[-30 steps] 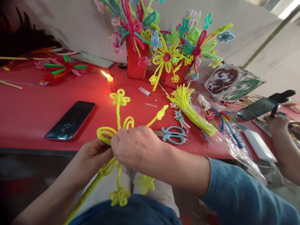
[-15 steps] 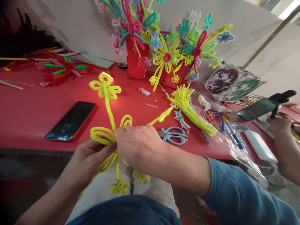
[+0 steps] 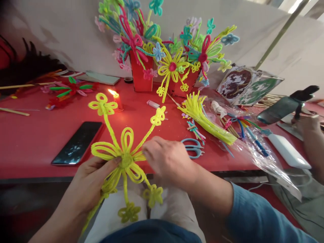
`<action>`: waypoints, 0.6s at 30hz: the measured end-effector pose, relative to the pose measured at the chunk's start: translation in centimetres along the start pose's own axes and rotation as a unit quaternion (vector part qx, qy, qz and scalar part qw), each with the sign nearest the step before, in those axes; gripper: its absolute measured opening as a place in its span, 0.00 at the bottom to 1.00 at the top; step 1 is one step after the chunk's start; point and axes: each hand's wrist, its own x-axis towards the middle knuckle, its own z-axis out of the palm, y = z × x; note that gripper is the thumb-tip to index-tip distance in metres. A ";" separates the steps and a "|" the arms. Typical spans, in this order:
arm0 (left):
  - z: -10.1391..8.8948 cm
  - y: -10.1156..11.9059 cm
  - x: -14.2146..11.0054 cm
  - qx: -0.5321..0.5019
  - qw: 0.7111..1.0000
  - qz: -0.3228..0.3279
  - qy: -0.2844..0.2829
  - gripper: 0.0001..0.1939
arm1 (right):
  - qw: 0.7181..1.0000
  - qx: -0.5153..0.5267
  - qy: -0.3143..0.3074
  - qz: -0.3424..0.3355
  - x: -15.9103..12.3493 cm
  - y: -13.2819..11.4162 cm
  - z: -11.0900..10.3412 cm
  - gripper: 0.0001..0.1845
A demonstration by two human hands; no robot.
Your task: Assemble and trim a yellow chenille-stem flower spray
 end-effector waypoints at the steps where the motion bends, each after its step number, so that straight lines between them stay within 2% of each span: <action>1: 0.0 0.1 0.0 0.009 1.000 0.001 0.009 0.10 | 0.999 -0.020 0.003 0.028 -0.6 1.2 0.3 0.13; 5: -0.1 -0.1 0.4 0.036 0.998 0.024 0.046 0.09 | 0.979 -0.128 -0.090 0.130 -3.2 6.4 1.7 0.13; 8: 0.0 -0.1 0.5 0.026 0.997 0.019 0.070 0.09 | 0.974 -0.135 -0.128 0.132 -4.6 9.0 2.4 0.16; 13: 0.3 0.4 0.3 0.001 0.995 0.003 0.096 0.08 | 0.985 -0.072 -0.133 0.082 -5.6 10.1 2.0 0.17; 18: 1.0 0.7 -0.1 -0.014 0.996 0.008 0.091 0.09 | 0.981 -0.040 -0.187 0.042 -5.1 10.6 1.4 0.21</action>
